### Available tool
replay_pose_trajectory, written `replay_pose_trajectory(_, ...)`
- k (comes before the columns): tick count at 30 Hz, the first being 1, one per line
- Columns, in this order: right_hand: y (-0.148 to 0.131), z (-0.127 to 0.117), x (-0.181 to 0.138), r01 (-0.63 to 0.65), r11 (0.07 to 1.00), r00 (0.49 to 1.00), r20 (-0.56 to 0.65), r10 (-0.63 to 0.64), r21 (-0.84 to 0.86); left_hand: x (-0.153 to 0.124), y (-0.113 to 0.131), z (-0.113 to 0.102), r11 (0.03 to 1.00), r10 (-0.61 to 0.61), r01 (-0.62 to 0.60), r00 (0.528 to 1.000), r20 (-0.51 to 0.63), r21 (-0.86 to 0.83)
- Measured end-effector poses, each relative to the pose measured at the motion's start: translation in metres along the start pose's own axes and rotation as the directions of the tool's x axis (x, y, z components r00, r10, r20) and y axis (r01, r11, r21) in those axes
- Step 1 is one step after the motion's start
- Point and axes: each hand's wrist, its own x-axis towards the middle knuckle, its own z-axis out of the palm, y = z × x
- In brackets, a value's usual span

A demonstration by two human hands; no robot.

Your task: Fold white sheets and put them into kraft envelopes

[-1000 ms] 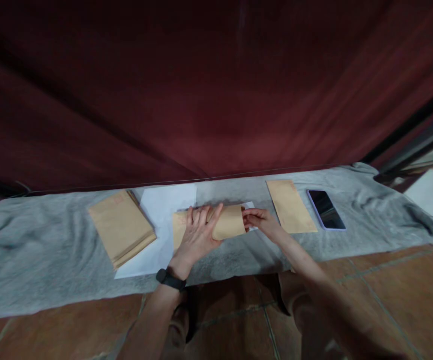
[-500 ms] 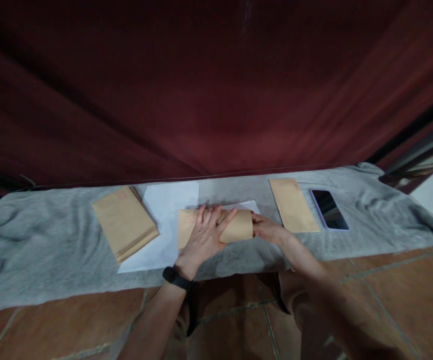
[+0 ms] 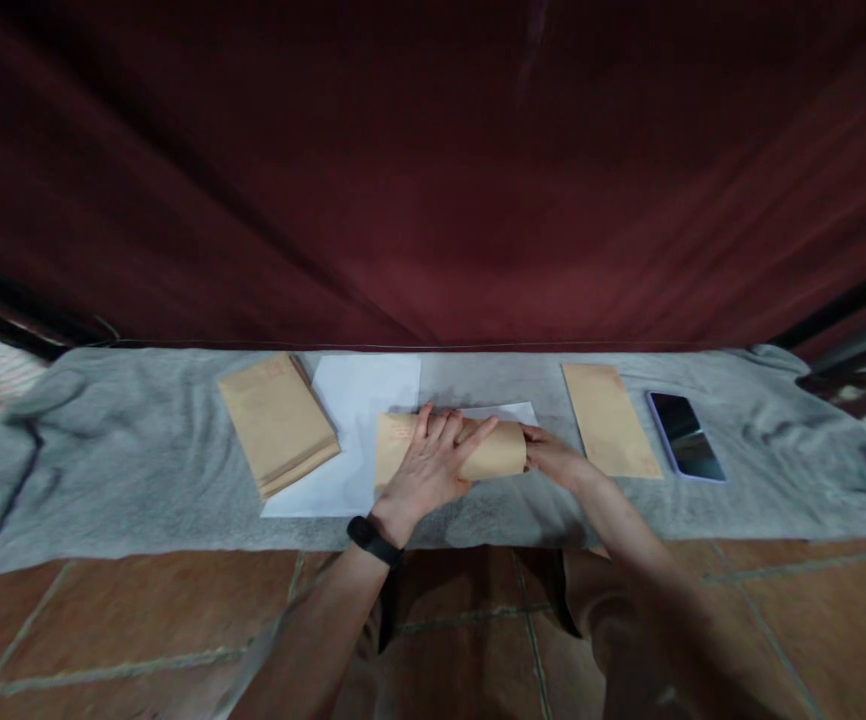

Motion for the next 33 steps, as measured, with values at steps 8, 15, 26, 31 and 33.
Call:
replay_pose_trajectory(8,-0.003,-0.012,0.006,0.064,0.998,0.995,-0.074,-0.065,-0.012,-0.001,-0.010,0.004,0.996,-0.080,0.079,0.997,-0.023,-0.038)
replay_pose_trajectory(15,0.009,-0.036,0.013,-0.011,0.888,0.866,-0.449,-0.222,-0.460,-0.008,-0.033,0.011,0.986,-0.147,0.145,0.989,-0.018,-0.079)
replay_pose_trajectory(26,0.001,-0.020,-0.008,-0.345,0.425,0.844,-0.475,-0.250,-0.837,-0.015,-0.051,0.008,0.961,-0.241,0.251,0.966,0.097,-0.114)
replay_pose_trajectory(31,-0.006,-0.007,-0.009,-0.399,0.316,0.862,-0.469,-0.190,-0.861,-0.013,-0.051,0.010,0.959,-0.242,0.257,0.962,0.126,-0.122)
replay_pose_trajectory(33,-0.007,-0.007,-0.007,-0.405,0.360,0.851,-0.491,-0.187,-0.840,-0.013,-0.051,0.011,0.961,-0.235,0.249,0.964,0.123,-0.122)
